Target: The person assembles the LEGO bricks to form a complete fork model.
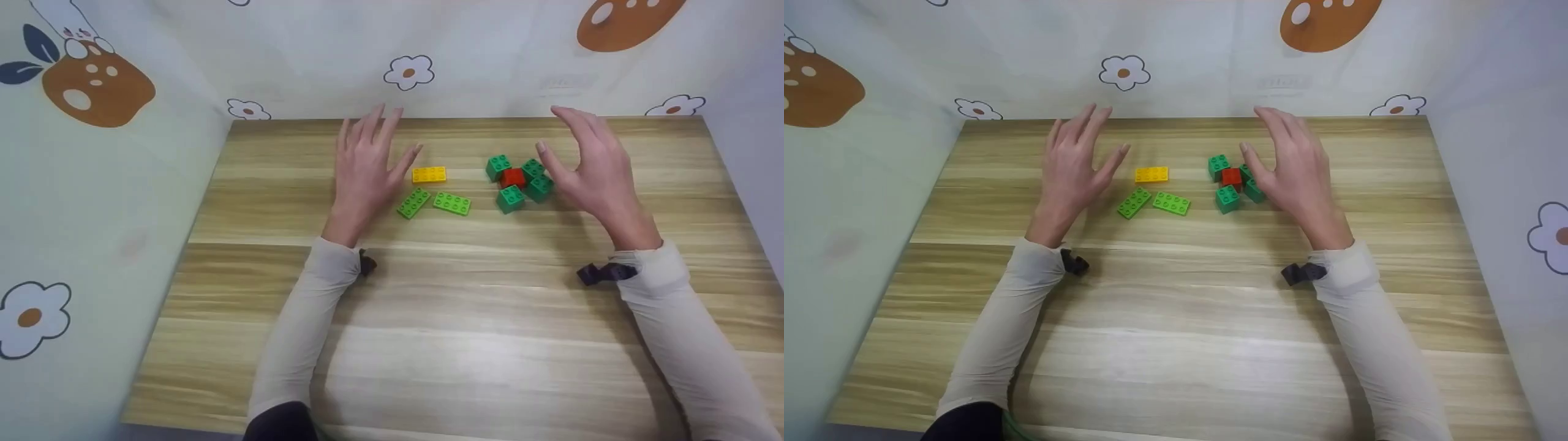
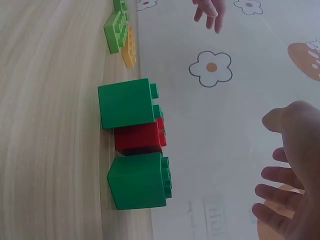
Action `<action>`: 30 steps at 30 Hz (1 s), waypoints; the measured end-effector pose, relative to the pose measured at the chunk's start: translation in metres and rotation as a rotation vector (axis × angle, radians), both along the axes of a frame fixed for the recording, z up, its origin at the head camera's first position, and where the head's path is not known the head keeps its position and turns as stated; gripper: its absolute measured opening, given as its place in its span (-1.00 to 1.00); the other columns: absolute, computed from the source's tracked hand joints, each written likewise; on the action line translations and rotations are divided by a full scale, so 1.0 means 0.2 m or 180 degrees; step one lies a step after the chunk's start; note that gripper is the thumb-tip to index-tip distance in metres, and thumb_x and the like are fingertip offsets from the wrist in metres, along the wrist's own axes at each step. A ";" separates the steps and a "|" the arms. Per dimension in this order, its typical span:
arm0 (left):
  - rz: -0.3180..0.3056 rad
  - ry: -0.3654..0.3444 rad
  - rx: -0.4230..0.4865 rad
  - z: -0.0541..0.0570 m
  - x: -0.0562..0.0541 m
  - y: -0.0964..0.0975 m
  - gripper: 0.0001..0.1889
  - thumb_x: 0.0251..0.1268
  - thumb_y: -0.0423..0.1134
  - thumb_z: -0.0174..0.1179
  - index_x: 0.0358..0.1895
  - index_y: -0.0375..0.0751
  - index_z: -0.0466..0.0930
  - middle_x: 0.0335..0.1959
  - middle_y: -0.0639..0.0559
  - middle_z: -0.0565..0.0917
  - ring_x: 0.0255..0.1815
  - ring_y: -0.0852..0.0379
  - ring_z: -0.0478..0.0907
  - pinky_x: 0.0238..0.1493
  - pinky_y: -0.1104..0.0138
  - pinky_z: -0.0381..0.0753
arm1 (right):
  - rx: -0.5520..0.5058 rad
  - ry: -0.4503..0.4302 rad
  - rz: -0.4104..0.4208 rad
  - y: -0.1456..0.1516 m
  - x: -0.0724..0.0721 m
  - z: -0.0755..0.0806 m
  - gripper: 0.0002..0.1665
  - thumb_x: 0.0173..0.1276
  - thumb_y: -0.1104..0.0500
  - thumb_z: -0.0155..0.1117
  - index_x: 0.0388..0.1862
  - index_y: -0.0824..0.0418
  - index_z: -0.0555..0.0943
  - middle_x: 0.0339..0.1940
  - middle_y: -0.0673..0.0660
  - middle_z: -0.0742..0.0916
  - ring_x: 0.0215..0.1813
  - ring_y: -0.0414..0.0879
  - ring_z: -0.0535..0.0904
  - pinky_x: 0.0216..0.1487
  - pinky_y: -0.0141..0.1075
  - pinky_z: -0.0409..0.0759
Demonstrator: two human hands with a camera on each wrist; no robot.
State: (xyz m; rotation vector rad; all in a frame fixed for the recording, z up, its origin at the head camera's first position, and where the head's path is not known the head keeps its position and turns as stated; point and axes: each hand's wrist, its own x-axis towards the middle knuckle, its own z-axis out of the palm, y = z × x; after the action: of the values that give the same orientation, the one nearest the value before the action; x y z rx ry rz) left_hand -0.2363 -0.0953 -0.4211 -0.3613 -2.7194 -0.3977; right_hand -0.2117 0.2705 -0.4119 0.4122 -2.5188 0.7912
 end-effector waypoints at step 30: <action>-0.0983 -0.0338 0.0381 -0.06 0.20 0.32 -0.38 0.66 0.31 0.04 0.50 0.01 0.56 0.44 0.04 0.68 0.48 0.03 0.59 0.65 0.06 0.42 | -0.0185 -0.0470 0.0340 0.09 0.08 -0.12 -0.45 0.54 0.10 0.44 0.44 0.20 0.63 0.29 0.23 0.77 0.29 0.16 0.68 0.11 -0.62 0.47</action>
State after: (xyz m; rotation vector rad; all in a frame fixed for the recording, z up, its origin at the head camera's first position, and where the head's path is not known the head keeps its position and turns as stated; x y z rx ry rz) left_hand -0.1956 -0.0318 -0.4340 -0.7496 -2.7279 -0.6774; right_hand -0.1960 0.2884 -0.4356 0.4883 -2.6200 0.9657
